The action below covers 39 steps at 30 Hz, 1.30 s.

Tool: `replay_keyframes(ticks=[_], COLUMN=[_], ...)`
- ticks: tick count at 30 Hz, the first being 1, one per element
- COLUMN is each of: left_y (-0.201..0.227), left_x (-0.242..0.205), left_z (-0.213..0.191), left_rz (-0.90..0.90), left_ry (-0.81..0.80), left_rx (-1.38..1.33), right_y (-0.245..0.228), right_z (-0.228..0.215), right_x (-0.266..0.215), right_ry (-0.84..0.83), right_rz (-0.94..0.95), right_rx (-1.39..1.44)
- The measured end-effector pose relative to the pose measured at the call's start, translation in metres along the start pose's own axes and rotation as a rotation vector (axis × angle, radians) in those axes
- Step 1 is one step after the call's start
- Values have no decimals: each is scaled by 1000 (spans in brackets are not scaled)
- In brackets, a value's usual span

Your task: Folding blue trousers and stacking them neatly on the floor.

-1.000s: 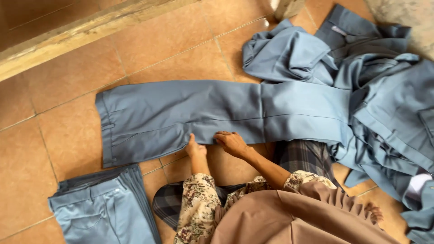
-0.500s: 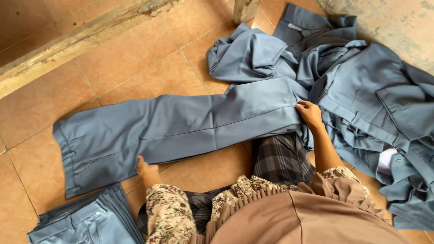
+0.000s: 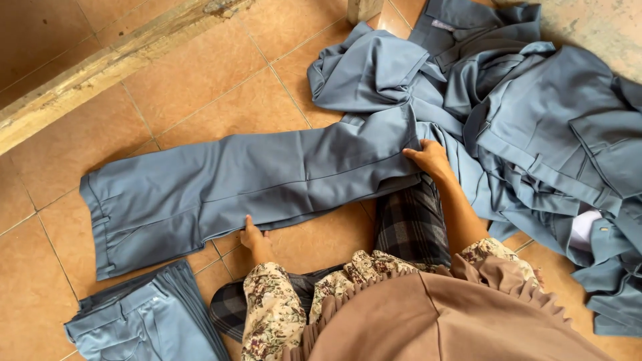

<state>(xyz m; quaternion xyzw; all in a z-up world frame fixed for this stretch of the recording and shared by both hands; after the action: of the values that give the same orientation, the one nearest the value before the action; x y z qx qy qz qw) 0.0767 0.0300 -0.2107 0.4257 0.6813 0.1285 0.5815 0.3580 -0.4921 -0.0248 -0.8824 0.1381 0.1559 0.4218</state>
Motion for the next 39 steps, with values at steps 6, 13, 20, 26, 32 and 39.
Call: replay_keyframes(ticks=[6, 13, 20, 26, 32, 39], left_y=[21, 54, 6, 2, 16, 9], left_x=[-48, -17, -33, -26, -15, 3], left_z=[27, 45, 54, 52, 39, 33], left_rz=[-205, -56, -280, -385, -340, -367], left_ry=[-425, -595, -607, -620, -633, -674], left_rx=[158, -273, -284, -333, -418, -470], right_y=[-23, -132, -71, -130, -233, -5], right_z=[24, -41, -48, -28, -58, -35], right_x=[-5, -29, 30, 8, -109, -64], right_ry=[-161, 43, 56, 45, -148, -106], right_rz=[6, -249, -185, -350, -249, 28], right_rx=[-51, 133, 174, -134, 798, 784])
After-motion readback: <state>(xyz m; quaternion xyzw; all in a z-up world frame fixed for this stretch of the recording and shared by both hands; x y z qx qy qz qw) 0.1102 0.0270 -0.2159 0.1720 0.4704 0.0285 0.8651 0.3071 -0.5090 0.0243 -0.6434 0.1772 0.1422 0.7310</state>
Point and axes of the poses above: each hand's wrist, its own x-axis towards the middle knuckle, its own z-axis out of the palm, y = z × x, the point moved 4 cm from there along x, towards the middle knuckle, and after that the axes turned 12 degrees about x, right-handed, at the moved point
